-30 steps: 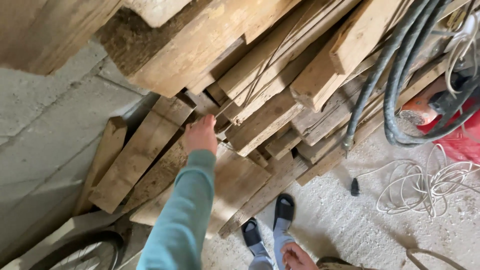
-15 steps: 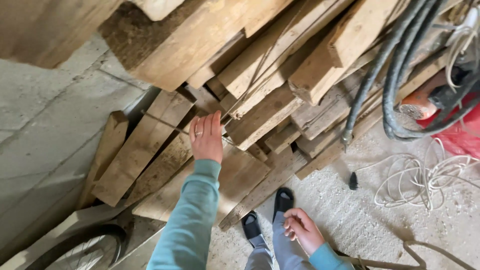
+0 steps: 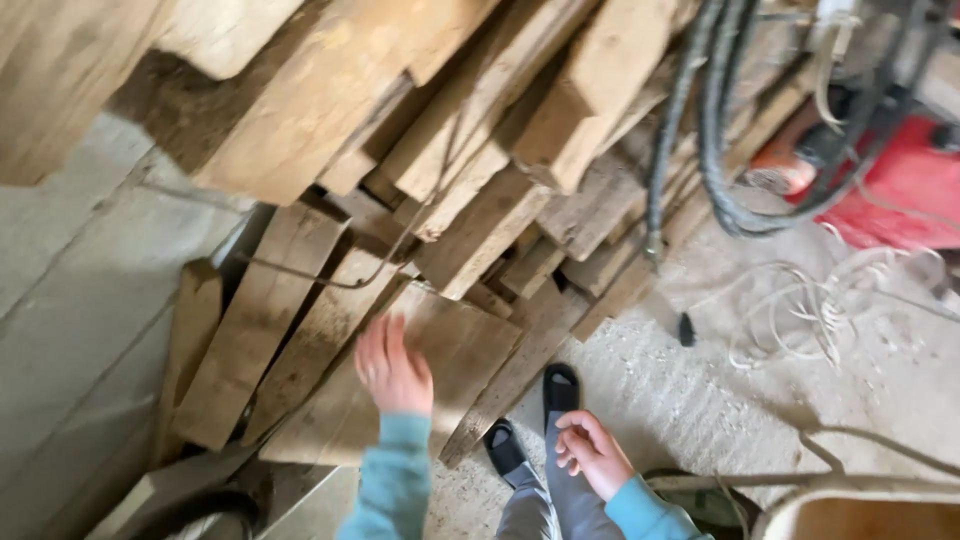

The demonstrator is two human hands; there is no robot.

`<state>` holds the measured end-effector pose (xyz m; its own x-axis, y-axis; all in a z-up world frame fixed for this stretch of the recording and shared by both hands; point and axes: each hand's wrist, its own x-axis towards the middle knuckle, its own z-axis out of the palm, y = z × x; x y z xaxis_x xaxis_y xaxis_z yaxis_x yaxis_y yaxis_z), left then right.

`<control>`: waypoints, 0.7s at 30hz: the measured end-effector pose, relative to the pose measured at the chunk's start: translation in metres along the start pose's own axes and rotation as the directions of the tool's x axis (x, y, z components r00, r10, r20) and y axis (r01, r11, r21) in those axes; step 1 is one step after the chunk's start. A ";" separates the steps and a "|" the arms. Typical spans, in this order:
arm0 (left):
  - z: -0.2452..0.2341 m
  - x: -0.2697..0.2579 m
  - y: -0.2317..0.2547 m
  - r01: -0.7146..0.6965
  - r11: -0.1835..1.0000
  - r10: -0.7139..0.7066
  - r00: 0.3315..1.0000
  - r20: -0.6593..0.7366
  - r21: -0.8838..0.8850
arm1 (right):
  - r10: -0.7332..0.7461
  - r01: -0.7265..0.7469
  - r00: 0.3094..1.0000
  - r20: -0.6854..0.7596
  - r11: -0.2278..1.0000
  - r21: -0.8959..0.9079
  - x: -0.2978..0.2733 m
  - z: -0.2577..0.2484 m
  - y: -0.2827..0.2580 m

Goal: The person moves a wheelbarrow across a cluttered garage floor, then picks up a piece of wood from a stack and places it into the wheelbarrow. They then move a bicycle from one side of the garage to another.

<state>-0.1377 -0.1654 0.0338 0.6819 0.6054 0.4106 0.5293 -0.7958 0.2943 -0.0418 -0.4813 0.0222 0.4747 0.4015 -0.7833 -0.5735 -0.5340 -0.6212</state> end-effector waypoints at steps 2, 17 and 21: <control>-0.002 -0.054 0.013 0.134 0.986 -0.127 0.989 0.077 -0.103 | -0.025 0.025 1.000 -0.001 0.999 0.040 -0.006 0.000 0.003; 0.000 -0.199 0.033 0.194 0.890 0.155 0.721 0.675 -0.412 | -0.169 0.212 0.969 -0.180 0.944 0.254 -0.066 -0.018 0.051; 0.009 -0.204 0.037 0.066 0.907 0.255 0.701 0.666 -0.417 | -0.147 0.216 0.959 -0.241 0.932 0.292 -0.095 -0.043 0.043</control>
<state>-0.2528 -0.3187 -0.0469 0.9492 0.2325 -0.2122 0.3147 -0.6884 0.6535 -0.0825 -0.5744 0.0711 0.7003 0.2842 -0.6548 -0.6269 -0.1937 -0.7546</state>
